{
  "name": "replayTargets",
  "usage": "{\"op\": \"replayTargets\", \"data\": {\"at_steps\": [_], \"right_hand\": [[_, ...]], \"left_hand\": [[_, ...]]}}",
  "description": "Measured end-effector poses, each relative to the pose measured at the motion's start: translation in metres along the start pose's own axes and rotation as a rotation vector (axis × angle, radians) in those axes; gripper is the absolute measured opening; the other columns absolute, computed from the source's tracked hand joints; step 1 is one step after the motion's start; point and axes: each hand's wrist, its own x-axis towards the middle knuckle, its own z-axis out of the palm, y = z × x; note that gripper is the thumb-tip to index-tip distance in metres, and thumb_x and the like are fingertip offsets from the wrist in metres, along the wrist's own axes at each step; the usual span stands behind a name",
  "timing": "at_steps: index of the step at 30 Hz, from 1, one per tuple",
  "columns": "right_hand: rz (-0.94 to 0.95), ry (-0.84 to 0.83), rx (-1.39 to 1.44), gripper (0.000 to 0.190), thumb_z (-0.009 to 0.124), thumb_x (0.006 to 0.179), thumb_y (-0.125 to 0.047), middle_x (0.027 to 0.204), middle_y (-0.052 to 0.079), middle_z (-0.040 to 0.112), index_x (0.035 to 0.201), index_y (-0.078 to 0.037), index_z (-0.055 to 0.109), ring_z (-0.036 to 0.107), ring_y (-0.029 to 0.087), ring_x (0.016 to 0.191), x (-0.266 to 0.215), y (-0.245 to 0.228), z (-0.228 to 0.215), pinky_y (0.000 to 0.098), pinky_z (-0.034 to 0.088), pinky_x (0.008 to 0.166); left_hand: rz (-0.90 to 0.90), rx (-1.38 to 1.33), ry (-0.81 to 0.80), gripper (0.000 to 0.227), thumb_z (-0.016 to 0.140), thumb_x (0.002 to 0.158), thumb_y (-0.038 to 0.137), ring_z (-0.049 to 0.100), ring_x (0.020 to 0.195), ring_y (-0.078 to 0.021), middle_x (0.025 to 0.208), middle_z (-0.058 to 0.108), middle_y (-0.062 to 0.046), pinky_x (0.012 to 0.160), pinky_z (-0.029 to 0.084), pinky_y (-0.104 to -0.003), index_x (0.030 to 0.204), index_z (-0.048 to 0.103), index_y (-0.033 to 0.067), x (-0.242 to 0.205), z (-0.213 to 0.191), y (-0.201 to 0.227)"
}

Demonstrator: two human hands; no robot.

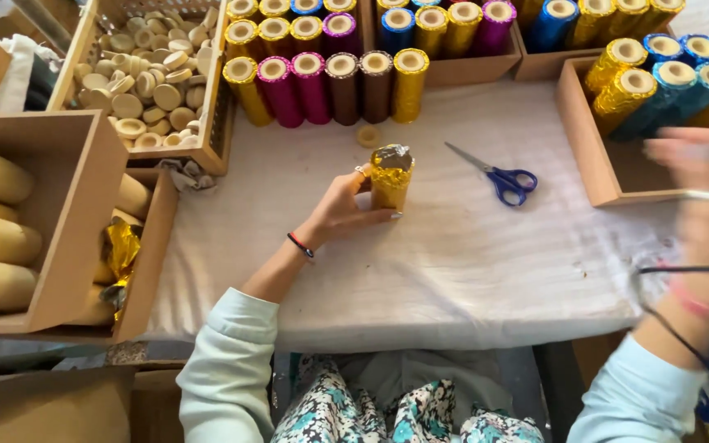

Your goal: The recorder is assembling and wrapping cylindrical tubes, likely firecrackers or similar celebratory items, with gold foil.

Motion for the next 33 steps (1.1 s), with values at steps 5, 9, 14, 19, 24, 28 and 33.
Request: {"op": "replayTargets", "data": {"at_steps": [5, 9, 14, 19, 24, 28, 33], "right_hand": [[-0.065, -0.293, -0.019, 0.024, 0.065, 0.104, -0.016, 0.116, 0.008, 0.075, 0.125, -0.005, 0.073, 0.072, 0.016, 0.105, 0.087, -0.128, 0.147, 0.0305, 0.058, 0.095], [-0.168, -0.574, 0.084, 0.077, 0.082, 0.085, -0.035, 0.140, 0.014, 0.063, 0.148, -0.006, 0.048, 0.061, 0.022, 0.127, 0.088, -0.128, 0.204, 0.0364, 0.054, 0.101], [-0.224, -0.728, 0.130, 0.110, 0.087, 0.077, -0.045, 0.153, 0.022, 0.045, 0.157, -0.001, 0.027, 0.049, 0.028, 0.139, 0.073, -0.102, 0.240, 0.0411, 0.048, 0.107], [-0.048, -0.673, 0.347, 0.098, 0.076, 0.088, -0.044, 0.155, 0.019, 0.048, 0.164, -0.005, 0.026, 0.053, 0.028, 0.138, 0.049, -0.067, 0.252, 0.0419, 0.048, 0.114], [-0.320, -0.650, 0.100, 0.097, 0.084, 0.079, -0.031, 0.142, 0.020, 0.051, 0.155, -0.005, 0.029, 0.060, 0.032, 0.121, 0.042, -0.095, 0.255, 0.0441, 0.052, 0.103], [-0.454, -0.599, -0.101, 0.078, 0.080, 0.084, -0.015, 0.134, 0.020, 0.059, 0.149, -0.004, 0.038, 0.061, 0.036, 0.119, 0.041, -0.091, 0.252, 0.0461, 0.054, 0.099], [-0.457, -0.383, -0.521, 0.045, 0.072, 0.084, -0.009, 0.127, 0.012, 0.065, 0.128, -0.008, 0.063, 0.059, 0.031, 0.122, 0.071, -0.096, 0.211, 0.0450, 0.049, 0.105]], "left_hand": [[0.010, 0.043, 0.014, 0.065, 0.089, 0.080, 0.020, 0.070, 0.117, -0.0203, 0.123, 0.072, -0.011, 0.106, 0.054, -0.035, 0.134, 0.059, 0.0002, 0.000, 0.003, -0.003], [-0.053, 0.204, 0.017, 0.071, 0.092, 0.074, 0.022, 0.070, 0.107, -0.0227, 0.116, 0.071, -0.014, 0.095, 0.056, -0.036, 0.132, 0.058, -0.0005, 0.000, 0.009, -0.014], [-0.048, 0.151, 0.029, 0.068, 0.091, 0.074, 0.021, 0.071, 0.104, -0.0221, 0.114, 0.073, -0.013, 0.090, 0.057, -0.036, 0.130, 0.058, -0.0008, -0.003, 0.008, -0.011], [-0.108, -0.438, 0.018, 0.060, 0.082, 0.088, 0.016, 0.070, 0.117, -0.0212, 0.125, 0.072, -0.014, 0.102, 0.057, -0.038, 0.138, 0.053, 0.0003, -0.005, 0.010, -0.021], [-0.086, -0.704, 0.006, 0.067, 0.077, 0.089, 0.013, 0.067, 0.122, -0.0213, 0.129, 0.067, -0.013, 0.106, 0.055, -0.039, 0.146, 0.042, 0.0024, -0.005, 0.022, -0.026], [0.021, -0.260, 0.044, 0.064, 0.080, 0.085, 0.012, 0.067, 0.116, -0.0220, 0.124, 0.068, -0.014, 0.103, 0.055, -0.039, 0.141, 0.051, 0.0017, -0.009, 0.014, -0.008], [-0.128, 0.115, 0.098, 0.066, 0.083, 0.079, 0.020, 0.072, 0.103, -0.0236, 0.112, 0.072, -0.015, 0.094, 0.057, -0.036, 0.133, 0.052, 0.0008, -0.004, 0.015, -0.016]]}}
